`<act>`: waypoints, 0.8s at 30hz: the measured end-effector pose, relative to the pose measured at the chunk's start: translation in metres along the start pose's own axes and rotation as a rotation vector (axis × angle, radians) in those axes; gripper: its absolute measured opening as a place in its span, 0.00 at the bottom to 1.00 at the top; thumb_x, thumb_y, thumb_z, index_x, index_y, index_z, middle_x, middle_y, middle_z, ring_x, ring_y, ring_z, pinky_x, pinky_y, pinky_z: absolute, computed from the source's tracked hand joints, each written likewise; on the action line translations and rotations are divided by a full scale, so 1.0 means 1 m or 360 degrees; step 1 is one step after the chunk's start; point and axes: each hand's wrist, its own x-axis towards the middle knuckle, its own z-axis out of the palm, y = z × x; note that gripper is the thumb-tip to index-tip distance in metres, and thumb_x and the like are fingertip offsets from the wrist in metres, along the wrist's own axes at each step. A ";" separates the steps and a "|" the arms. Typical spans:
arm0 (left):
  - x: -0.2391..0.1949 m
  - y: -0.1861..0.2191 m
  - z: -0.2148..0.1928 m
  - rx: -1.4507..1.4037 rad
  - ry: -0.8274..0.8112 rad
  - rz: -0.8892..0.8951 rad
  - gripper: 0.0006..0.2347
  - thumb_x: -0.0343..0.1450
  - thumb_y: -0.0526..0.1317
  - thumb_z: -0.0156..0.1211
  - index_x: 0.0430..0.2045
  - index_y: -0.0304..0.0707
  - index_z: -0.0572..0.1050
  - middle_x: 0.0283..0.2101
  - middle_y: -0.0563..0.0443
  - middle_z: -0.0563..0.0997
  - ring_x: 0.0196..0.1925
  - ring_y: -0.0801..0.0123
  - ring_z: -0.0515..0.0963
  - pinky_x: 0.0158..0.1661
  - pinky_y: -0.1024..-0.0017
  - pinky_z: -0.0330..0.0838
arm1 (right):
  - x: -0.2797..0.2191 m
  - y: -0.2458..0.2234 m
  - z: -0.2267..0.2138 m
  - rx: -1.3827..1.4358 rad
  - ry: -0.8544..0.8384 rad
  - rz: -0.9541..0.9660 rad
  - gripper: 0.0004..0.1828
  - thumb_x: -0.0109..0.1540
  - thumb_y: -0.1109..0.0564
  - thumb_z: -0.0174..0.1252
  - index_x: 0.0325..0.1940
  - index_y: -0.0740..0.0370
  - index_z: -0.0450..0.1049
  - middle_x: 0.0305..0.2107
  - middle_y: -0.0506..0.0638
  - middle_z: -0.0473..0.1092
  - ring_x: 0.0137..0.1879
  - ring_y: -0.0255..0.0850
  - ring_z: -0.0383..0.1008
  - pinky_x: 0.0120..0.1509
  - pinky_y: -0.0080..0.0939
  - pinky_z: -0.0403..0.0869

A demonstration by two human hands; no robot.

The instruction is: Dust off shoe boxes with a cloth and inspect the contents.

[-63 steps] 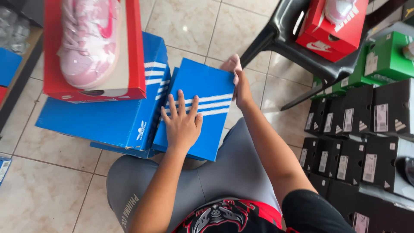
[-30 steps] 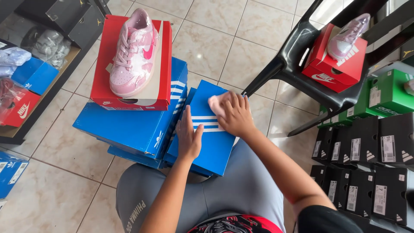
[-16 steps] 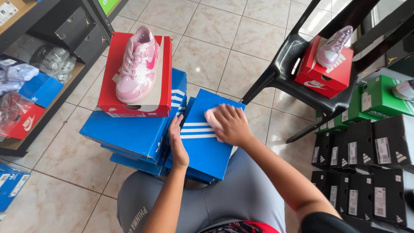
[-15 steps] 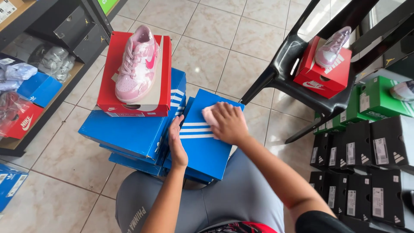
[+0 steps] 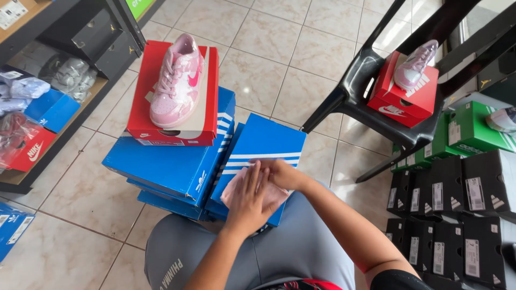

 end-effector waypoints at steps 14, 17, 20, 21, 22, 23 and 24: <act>-0.059 -0.004 0.049 -0.0654 0.0506 -0.1276 0.30 0.78 0.48 0.36 0.73 0.40 0.32 0.76 0.27 0.27 0.77 0.27 0.36 0.68 0.41 0.47 | 0.039 0.101 -0.022 -0.1569 0.0955 0.0538 0.49 0.61 0.18 0.30 0.79 0.43 0.50 0.76 0.58 0.43 0.81 0.64 0.35 0.75 0.78 0.31; -0.048 0.021 0.058 -0.1196 0.0648 -0.1555 0.34 0.74 0.58 0.29 0.72 0.51 0.27 0.77 0.30 0.42 0.71 0.31 0.61 0.59 0.40 0.64 | 0.037 0.105 -0.024 -0.1594 0.1025 0.0581 0.48 0.63 0.19 0.31 0.79 0.44 0.49 0.76 0.57 0.43 0.80 0.64 0.36 0.75 0.77 0.33; -0.081 0.057 0.074 -0.1203 0.0375 -0.1400 0.33 0.75 0.55 0.26 0.70 0.48 0.21 0.78 0.36 0.32 0.77 0.36 0.46 0.67 0.44 0.47 | 0.039 0.107 -0.022 -0.1599 0.1033 0.0599 0.48 0.62 0.18 0.31 0.79 0.43 0.50 0.76 0.56 0.43 0.80 0.64 0.37 0.75 0.78 0.32; -0.070 0.050 0.070 -0.1200 0.0377 -0.1401 0.33 0.75 0.55 0.26 0.70 0.48 0.21 0.78 0.36 0.32 0.77 0.36 0.46 0.67 0.44 0.47 | 0.039 0.106 -0.023 -0.1597 0.1032 0.0595 0.48 0.62 0.18 0.31 0.79 0.43 0.50 0.76 0.56 0.43 0.80 0.64 0.37 0.75 0.78 0.32; -0.058 0.043 0.067 -0.1178 0.0483 -0.1532 0.34 0.73 0.56 0.30 0.71 0.49 0.25 0.74 0.34 0.45 0.69 0.36 0.60 0.60 0.45 0.61 | 0.039 0.105 -0.024 -0.1613 0.0990 0.0601 0.48 0.62 0.18 0.30 0.79 0.44 0.49 0.76 0.57 0.42 0.80 0.66 0.36 0.75 0.79 0.32; -0.049 0.036 0.063 -0.1149 0.0581 -0.1663 0.36 0.71 0.58 0.33 0.72 0.51 0.30 0.71 0.32 0.58 0.61 0.37 0.74 0.54 0.45 0.76 | 0.038 0.105 -0.023 -0.1623 0.0950 0.0612 0.48 0.62 0.19 0.29 0.80 0.44 0.48 0.76 0.58 0.42 0.80 0.67 0.35 0.75 0.80 0.33; -0.041 0.014 0.056 -0.1142 0.0575 -0.1664 0.36 0.71 0.58 0.33 0.72 0.51 0.30 0.71 0.32 0.58 0.61 0.37 0.74 0.54 0.45 0.76 | 0.039 0.102 -0.022 -0.1613 0.0950 0.0614 0.48 0.62 0.19 0.29 0.80 0.44 0.48 0.76 0.58 0.42 0.80 0.67 0.35 0.75 0.80 0.33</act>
